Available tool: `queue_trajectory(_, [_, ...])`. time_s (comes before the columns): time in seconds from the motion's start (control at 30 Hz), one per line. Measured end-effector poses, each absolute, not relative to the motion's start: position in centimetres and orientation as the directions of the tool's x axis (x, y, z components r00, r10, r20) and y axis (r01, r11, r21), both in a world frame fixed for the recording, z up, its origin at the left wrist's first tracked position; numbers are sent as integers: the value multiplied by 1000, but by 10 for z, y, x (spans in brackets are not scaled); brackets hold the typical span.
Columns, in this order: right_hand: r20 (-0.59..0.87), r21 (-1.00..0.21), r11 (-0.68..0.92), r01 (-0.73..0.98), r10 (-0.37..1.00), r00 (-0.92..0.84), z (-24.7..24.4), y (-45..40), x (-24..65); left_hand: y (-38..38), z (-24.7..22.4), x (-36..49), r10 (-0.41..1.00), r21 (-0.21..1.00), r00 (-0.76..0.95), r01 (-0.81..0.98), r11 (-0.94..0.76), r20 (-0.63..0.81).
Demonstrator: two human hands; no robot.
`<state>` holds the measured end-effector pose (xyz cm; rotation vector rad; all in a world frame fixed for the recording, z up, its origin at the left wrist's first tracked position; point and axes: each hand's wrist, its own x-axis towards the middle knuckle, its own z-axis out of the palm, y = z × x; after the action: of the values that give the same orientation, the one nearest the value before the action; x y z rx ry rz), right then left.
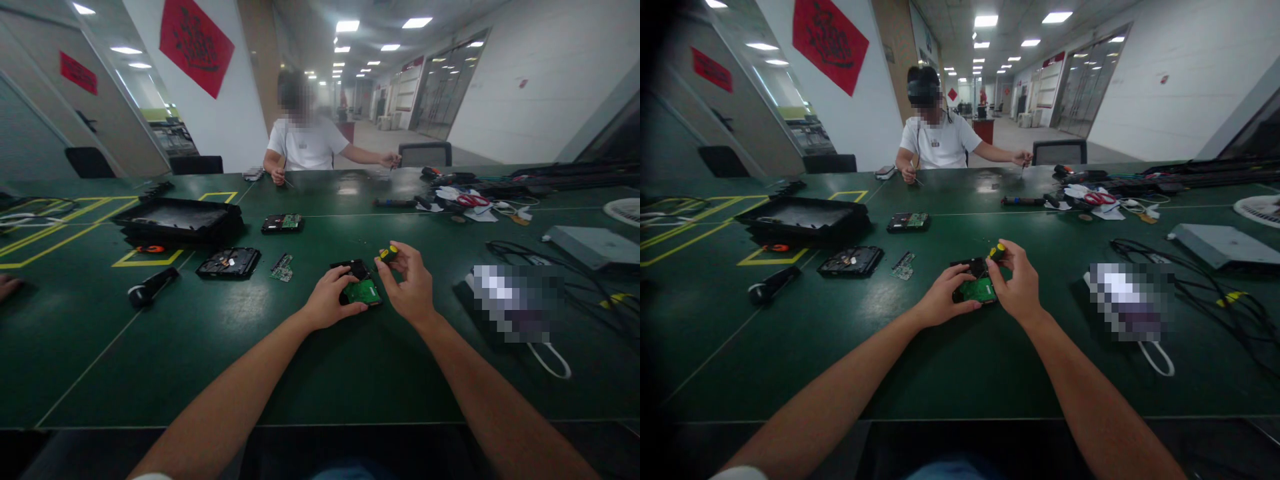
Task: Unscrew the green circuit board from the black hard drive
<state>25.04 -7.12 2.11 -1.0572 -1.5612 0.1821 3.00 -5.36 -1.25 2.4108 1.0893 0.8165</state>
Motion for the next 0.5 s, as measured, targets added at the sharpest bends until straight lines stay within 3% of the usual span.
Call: queue_trajectory(0.5, [716,-630,577,519,690,102,21,-71,248,-53,-13,30,771,538,533,560,-630,349])
